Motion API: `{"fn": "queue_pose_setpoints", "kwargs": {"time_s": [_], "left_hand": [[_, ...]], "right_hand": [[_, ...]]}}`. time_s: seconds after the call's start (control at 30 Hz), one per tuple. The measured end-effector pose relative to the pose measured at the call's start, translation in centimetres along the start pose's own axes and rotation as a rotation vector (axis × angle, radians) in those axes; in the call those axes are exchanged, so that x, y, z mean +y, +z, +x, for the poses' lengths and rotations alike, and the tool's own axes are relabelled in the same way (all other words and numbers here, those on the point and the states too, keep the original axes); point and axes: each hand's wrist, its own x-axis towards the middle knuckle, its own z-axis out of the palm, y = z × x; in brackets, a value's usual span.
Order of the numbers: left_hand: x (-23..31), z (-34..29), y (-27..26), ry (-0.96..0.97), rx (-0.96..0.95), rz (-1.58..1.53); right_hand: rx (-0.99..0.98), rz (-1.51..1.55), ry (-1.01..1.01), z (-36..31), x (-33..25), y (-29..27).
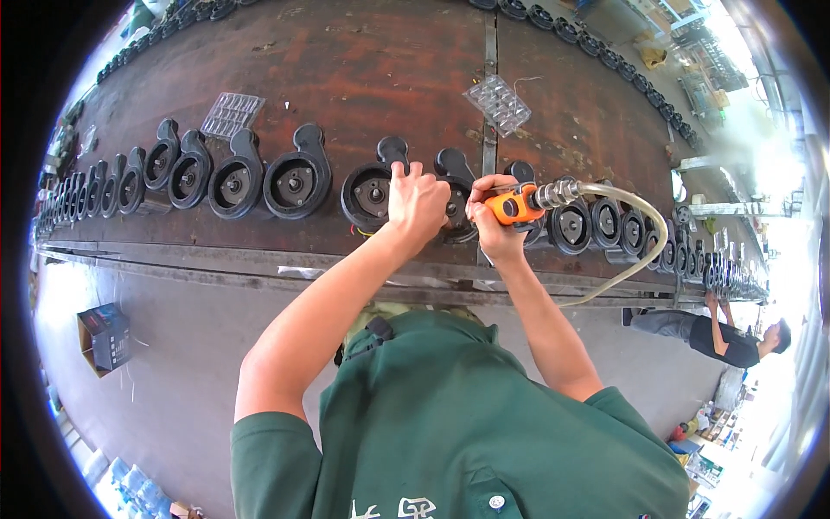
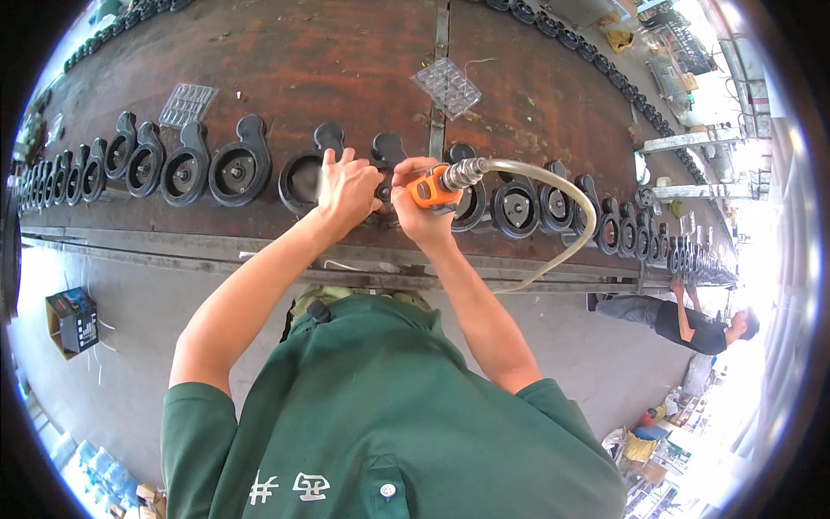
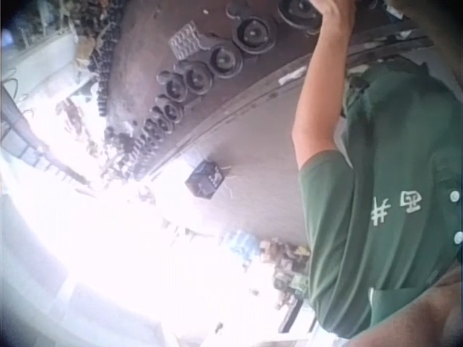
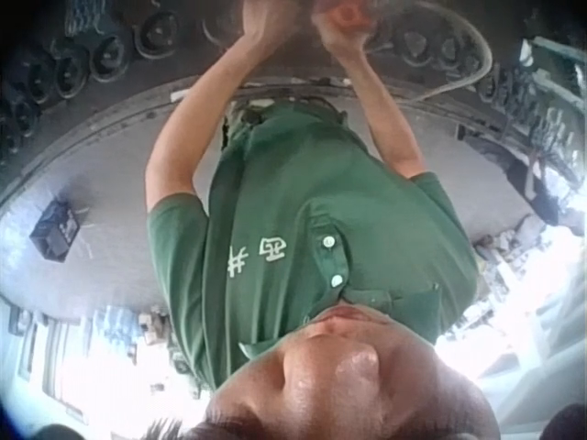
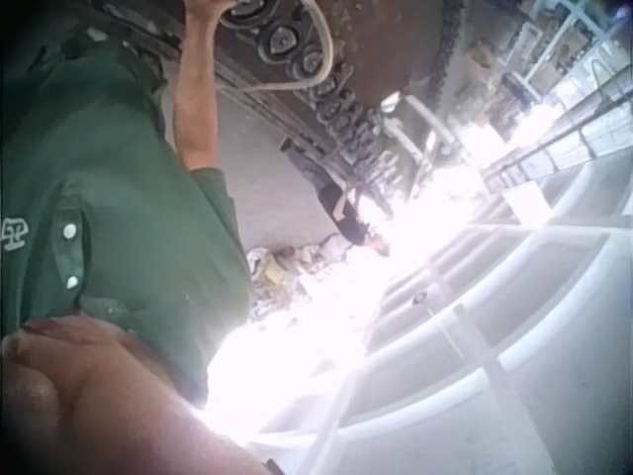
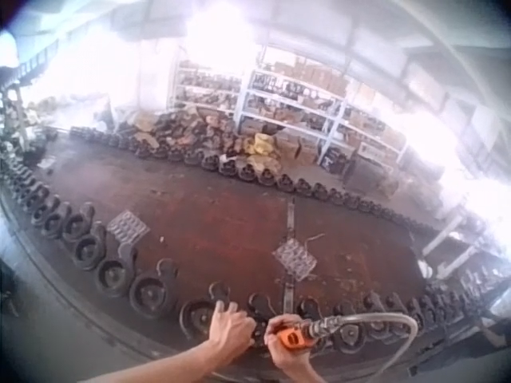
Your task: The person assembles blower units on a conveyor belt by using a pneumatic screwdriver to secure components.
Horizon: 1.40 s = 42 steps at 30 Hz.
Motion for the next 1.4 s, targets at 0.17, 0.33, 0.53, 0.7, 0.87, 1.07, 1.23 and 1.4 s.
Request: {"fn": "queue_pose_setpoints", "kwargs": {"time_s": [0.17, 0.33, 0.53, 0.7, 0.87, 1.07, 1.23, 1.4], "left_hand": [[-0.2, 0.0, -1.0, -0.026, -0.005, -0.090], [3.6, -6.4, 1.1, -0.337, 0.442, -0.512], [5.9, -8.3, 6.8, -0.691, 0.254, -0.970], [4.7, -5.5, 8.8, -0.712, 0.255, -1.214], [4.6, -4.2, 10.2, -0.820, 0.234, -1.324], [4.4, -3.9, 8.8, -0.872, 0.232, -1.374], [4.5, -3.9, 9.4, -0.880, 0.272, -1.339], [5.1, -4.1, 6.3, -0.909, 0.294, -1.509]], "right_hand": [[0.001, 0.029, -0.005, 0.9, -0.6, 0.1], [0.060, 0.135, -0.018, 1.9, -1.6, 1.0], [0.071, 0.151, 0.040, 3.5, -0.4, 3.6], [0.064, 0.207, 0.046, 3.7, 0.4, 3.9], [0.044, 0.200, 0.056, 3.7, 0.9, 3.7], [0.016, 0.212, 0.038, 3.8, 1.1, 3.8], [-0.045, 0.134, 0.038, 3.8, 1.2, 4.1], [-0.087, 0.048, 0.012, 3.3, 2.0, 4.0]]}}
